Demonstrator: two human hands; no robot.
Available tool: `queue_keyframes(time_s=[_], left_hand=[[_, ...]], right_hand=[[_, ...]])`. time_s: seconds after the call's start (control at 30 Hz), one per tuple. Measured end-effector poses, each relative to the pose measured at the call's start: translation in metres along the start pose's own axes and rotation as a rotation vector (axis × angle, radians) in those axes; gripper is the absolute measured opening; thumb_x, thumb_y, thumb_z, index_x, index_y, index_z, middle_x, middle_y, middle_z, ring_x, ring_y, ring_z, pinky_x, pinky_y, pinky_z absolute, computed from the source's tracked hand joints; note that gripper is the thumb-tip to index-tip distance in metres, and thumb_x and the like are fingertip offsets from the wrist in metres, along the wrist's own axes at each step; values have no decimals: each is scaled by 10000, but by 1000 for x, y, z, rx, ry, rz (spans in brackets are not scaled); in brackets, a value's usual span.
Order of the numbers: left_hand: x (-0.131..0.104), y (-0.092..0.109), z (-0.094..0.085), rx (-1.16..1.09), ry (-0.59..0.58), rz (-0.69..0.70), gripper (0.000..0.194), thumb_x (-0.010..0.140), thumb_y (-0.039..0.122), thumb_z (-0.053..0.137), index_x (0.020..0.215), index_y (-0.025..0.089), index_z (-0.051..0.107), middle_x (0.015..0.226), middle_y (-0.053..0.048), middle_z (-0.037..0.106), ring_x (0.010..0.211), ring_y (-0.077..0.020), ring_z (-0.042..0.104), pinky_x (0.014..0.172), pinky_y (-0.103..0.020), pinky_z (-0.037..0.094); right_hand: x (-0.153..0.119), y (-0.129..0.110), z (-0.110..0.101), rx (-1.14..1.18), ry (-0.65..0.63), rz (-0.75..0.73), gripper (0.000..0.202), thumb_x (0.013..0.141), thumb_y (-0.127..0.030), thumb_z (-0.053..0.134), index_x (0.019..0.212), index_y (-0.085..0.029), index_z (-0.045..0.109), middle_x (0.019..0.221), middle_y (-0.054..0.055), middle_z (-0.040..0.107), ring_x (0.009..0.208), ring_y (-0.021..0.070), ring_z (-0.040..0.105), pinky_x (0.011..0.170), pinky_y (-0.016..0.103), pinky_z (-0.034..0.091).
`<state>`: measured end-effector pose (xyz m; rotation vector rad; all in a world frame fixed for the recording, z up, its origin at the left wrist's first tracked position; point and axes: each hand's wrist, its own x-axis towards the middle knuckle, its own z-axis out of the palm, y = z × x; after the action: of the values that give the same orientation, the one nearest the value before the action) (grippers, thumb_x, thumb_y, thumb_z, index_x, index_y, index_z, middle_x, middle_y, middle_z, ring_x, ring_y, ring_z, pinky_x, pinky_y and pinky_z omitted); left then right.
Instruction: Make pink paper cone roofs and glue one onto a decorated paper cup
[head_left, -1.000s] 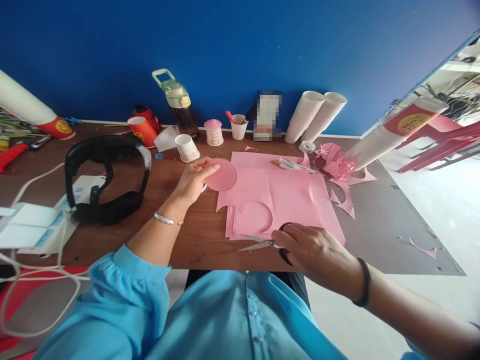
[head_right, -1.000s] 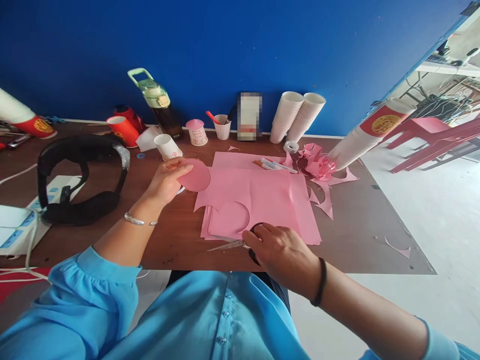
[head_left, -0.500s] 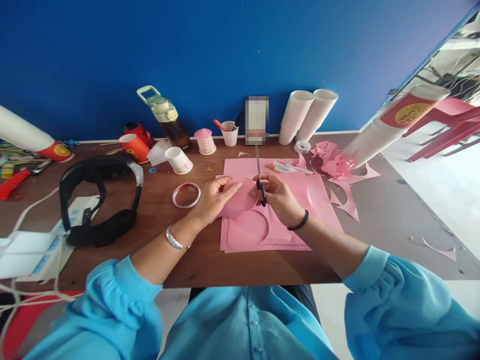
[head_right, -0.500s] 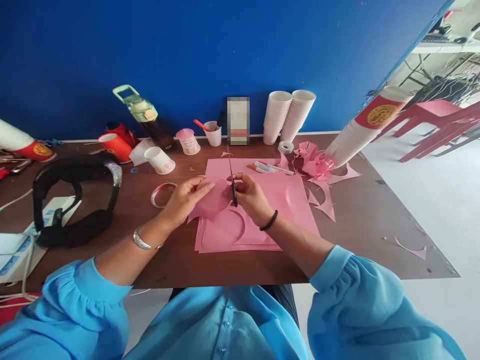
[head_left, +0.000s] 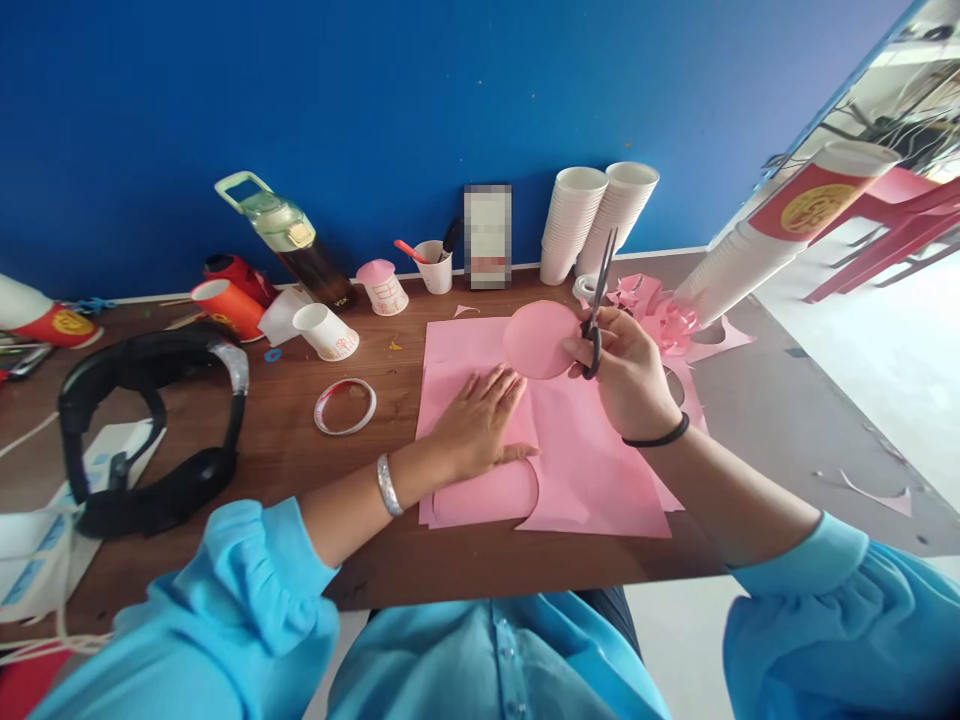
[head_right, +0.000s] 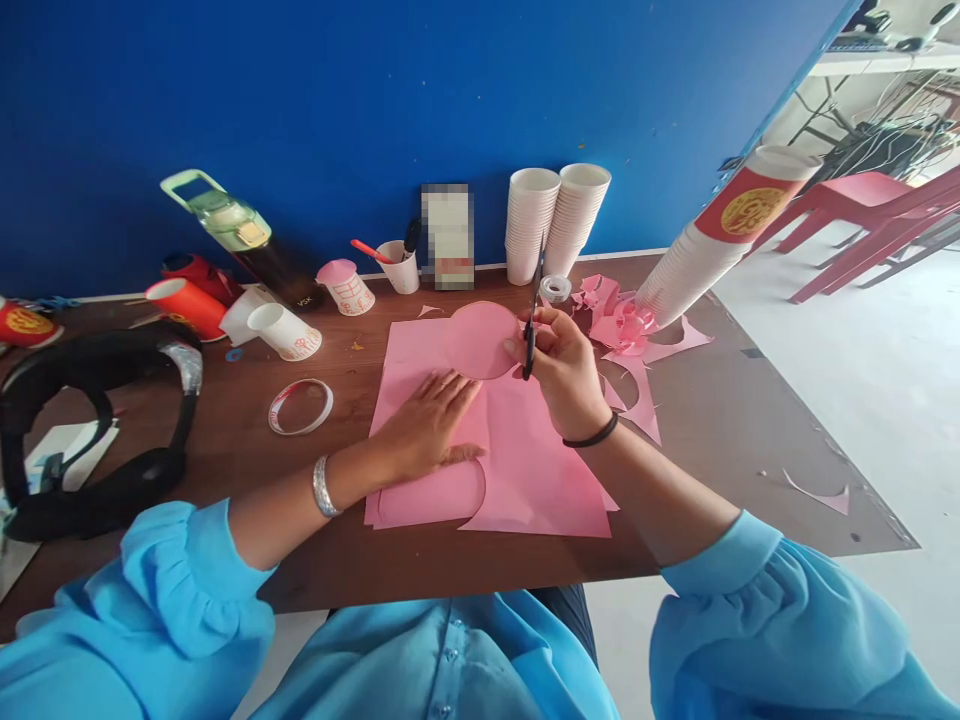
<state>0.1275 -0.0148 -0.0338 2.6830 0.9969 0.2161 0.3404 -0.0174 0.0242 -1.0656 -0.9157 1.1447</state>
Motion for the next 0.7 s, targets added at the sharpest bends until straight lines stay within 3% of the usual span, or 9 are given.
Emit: queue_keyframes(time_s=[0.1,0.2,0.33,0.4,0.47,0.57,0.7], left_hand=[[-3,10,3,44,4,-37,929,924,678,568,1546,20,363,1622,-331,344,1562,-461,253,1260,-664,204],[-6,8,-4,-24,50,-59,697,979,486,575,1484,22,453,1551,-312,466,1497,-449,393,1217,-620,341],[-20,-5,-21,-211,332,-143,364,1001,221,464,1330,144,600,1352,-207,657,1286,-345,616,1067,-515,516],[-29,-10,-30,-357,447,-208,268,941,258,601,1192,177,649,1193,-162,709,1111,-305,682,960,-454,565],[-36,-12,-36,-648,430,-253,319,857,341,748,1127,201,656,1077,-111,722,962,-253,699,838,-376,586],[-38,-11,-39,-1096,368,-330,432,837,470,778,1171,218,670,1007,-77,739,873,-217,695,726,-310,567],[-30,-12,-37,-1140,465,-473,324,839,507,769,904,190,757,828,-43,735,744,-195,644,656,-298,518]], right_hand=[[-4,8,9,-11,-37,16,504,589,-360,913,976,-236,615,726,-71,590,614,99,532,515,232,463],[-7,21,25,8,-77,78,499,590,-383,896,968,-230,609,709,-77,581,603,93,519,499,214,465],[-6,34,42,52,-140,126,491,593,-369,878,977,-231,604,749,-71,598,624,94,540,495,207,466],[-5,39,45,76,-138,126,492,599,-367,874,984,-231,599,761,-70,599,623,92,546,495,206,462],[-3,43,44,77,-131,116,487,615,-371,871,987,-231,589,772,-65,603,632,96,562,501,209,470],[-6,48,44,41,-157,126,481,635,-382,872,983,-237,573,731,-76,592,591,95,552,496,220,479],[-17,50,45,12,-230,181,500,637,-394,891,988,-233,575,676,-89,593,523,80,524,501,221,463]])
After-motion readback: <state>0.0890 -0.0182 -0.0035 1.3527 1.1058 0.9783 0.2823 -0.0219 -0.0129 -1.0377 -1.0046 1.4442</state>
